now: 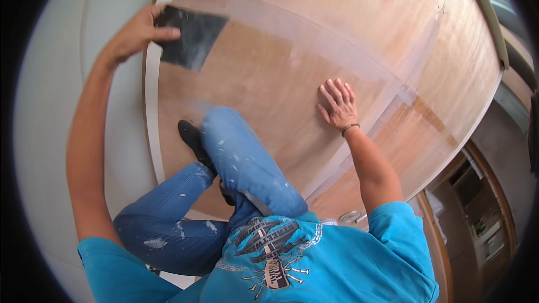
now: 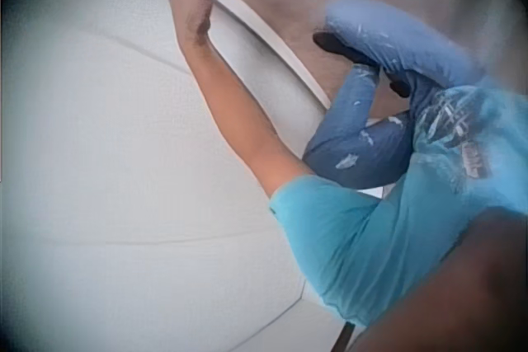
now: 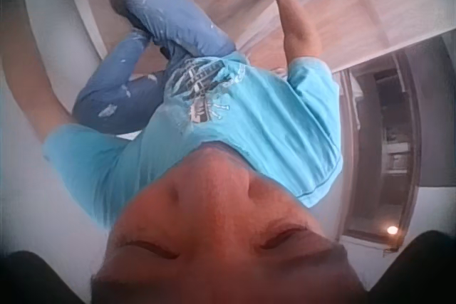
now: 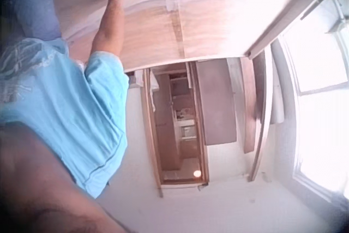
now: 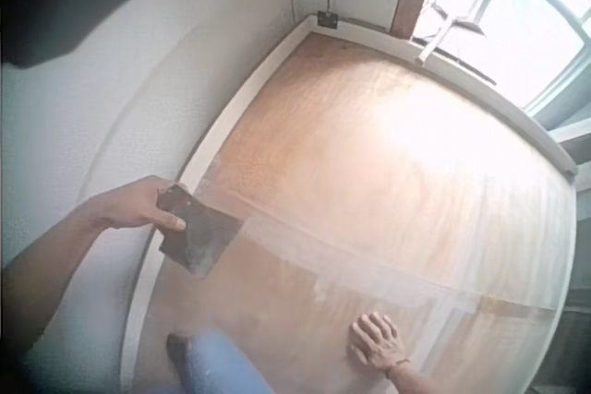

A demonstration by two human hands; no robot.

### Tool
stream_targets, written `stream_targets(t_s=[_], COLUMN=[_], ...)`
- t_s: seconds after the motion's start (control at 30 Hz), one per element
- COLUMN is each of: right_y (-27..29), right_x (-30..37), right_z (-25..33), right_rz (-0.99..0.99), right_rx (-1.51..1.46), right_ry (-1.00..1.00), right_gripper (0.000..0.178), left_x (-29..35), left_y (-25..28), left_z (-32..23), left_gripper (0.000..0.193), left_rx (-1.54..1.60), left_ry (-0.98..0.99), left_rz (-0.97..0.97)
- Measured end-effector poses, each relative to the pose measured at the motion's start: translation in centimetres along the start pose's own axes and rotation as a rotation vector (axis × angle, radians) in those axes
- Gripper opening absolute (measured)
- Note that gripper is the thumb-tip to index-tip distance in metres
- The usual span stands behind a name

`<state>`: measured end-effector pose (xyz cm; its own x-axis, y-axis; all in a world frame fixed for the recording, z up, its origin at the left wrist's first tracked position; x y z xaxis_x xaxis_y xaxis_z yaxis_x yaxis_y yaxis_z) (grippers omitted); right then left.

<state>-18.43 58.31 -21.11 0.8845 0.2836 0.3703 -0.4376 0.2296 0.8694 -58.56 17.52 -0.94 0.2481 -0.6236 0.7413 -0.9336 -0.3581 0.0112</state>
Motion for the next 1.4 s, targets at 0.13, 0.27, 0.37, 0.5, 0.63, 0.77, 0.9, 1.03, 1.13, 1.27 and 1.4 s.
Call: stream_targets(t_s=[0.13, 0.27, 0.37, 0.5, 0.63, 0.77, 0.9, 1.03, 1.13, 1.27, 1.4], right_y=[0.1, 0.0, 1.1, 1.4, 1.5, 0.7, 0.2, 1.3, 9.9, 13.5, 14.5], right_x=[-0.7, -0.6, -0.2, 0.4, 0.2, 0.1, 1.2, 1.6, -2.1, -1.4, 0.9], right_z=[-0.4, 0.0, -0.2, 0.6, 0.5, 0.8, 0.5, 1.1, 7.8, 16.2, 23.9], right_rz=[0.016, -0.019, -0.045, -0.034, -0.096, -0.157, -0.15, 0.0, 0.224, -0.575, -0.871], right_rx=[0.014, -0.005, -0.003, -0.023, 0.004, -0.002, -0.007, -0.063, -0.54, -1.211, -1.462], right_ry=[0.023, 0.023, 0.015, 0.008, 0.022, 0.05, -0.003, -0.136, -0.456, -0.458, -0.289], right_gripper=[0.069, 0.066, 0.067, 0.067, 0.067, 0.064, 0.058, 0.05, 0.049, 0.058, 0.072], left_x=[-1.6, -2.8, -3.4, -6.1, -11.3, -9.4, -6.7, -5.9, -5.5, -0.1, 5.8], left_y=[-6.9, -8.6, -13.0, -22.4, -32.0, -37.5, -37.1, -32.5, -26.0, -24.3, -24.6], left_z=[9.9, 11.3, 4.6, 2.4, 7.3, 11.6, 9.9, 5.5, 6.8, -5.3, -12.0], left_gripper=[0.045, 0.035, 0.034, 0.049, 0.049, 0.048, 0.048, 0.033, 0.035, 0.035, 0.039], left_rx=[0.119, -0.31, -0.727, -1.179, -1.336, -1.298, -1.159, -0.507, 0.005, -0.196, -0.121], left_ry=[0.208, 0.284, 0.049, -0.31, -0.299, -0.347, -0.122, -0.097, -0.241, -0.572, -0.441], left_rz=[0.15, 0.042, -0.211, -0.254, -0.432, -0.407, -0.005, -0.356, -0.428, -0.45, 0.048])
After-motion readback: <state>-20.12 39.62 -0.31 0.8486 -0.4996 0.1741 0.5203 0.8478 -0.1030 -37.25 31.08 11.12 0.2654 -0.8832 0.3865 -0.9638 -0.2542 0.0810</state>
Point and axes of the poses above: each hand's wrist, its own x-axis away from the middle knuckle, its own y-axis out of the back of the hand, z = x × y, the point moved 1 cm from there along -x, towards the middle knuckle, and after that the axes turned 15 degrees about z, right-handed, at the moved point
